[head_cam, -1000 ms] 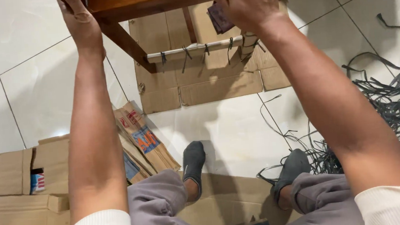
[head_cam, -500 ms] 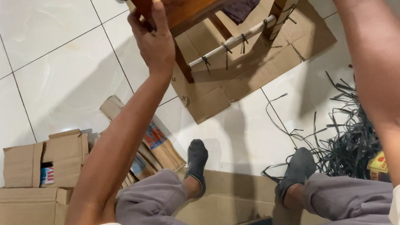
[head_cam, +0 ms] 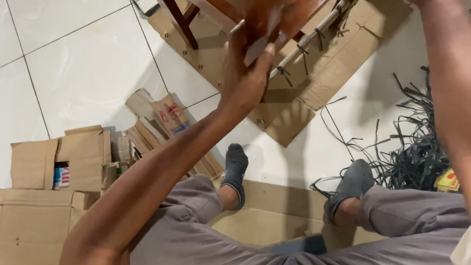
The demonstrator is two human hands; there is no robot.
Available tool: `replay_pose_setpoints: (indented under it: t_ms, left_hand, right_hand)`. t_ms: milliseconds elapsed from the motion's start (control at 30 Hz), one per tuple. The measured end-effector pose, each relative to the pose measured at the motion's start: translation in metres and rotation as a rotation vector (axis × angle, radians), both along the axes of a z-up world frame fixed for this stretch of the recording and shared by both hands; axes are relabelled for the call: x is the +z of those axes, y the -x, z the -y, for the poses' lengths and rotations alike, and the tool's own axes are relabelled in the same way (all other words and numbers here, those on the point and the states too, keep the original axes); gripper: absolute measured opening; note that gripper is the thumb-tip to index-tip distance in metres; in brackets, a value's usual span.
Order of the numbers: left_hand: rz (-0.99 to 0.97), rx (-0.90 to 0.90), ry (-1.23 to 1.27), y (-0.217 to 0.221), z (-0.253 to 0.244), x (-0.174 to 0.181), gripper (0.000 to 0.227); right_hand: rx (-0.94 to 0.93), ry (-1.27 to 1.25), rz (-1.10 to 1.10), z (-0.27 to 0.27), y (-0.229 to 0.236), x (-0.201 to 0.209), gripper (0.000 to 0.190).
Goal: The person wraps chair legs with cardboard and secures them with plastic ties.
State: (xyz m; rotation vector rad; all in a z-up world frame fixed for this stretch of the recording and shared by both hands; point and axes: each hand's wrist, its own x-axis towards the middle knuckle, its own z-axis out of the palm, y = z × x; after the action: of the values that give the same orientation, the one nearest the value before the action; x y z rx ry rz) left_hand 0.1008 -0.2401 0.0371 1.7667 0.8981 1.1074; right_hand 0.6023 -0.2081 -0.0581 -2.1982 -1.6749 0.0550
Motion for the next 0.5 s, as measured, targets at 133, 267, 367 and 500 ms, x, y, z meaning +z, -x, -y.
replay_pose_setpoints:
  t_ms: [133,267,367,500]
  left_hand:
    - [0.069,-0.179,0.034,-0.006,0.021,0.006,0.061]
    - [0.080,-0.244,0.049,-0.009,0.030,0.008,0.064]
    - [0.101,-0.265,0.026,-0.007,0.025,0.005,0.063]
    - [-0.005,-0.351,-0.101,0.016,-0.004,0.001,0.055]
  right_hand:
    - [0.119,-0.375,-0.056,0.030,0.072,-0.011,0.033]
    - [-0.069,-0.220,-0.575,0.097,0.178,-0.045,0.057]
    - [-0.291,0.131,-0.698,0.137,0.219,-0.117,0.063]
    - [-0.172,0.278,-0.718,0.188,0.283,-0.144,0.054]
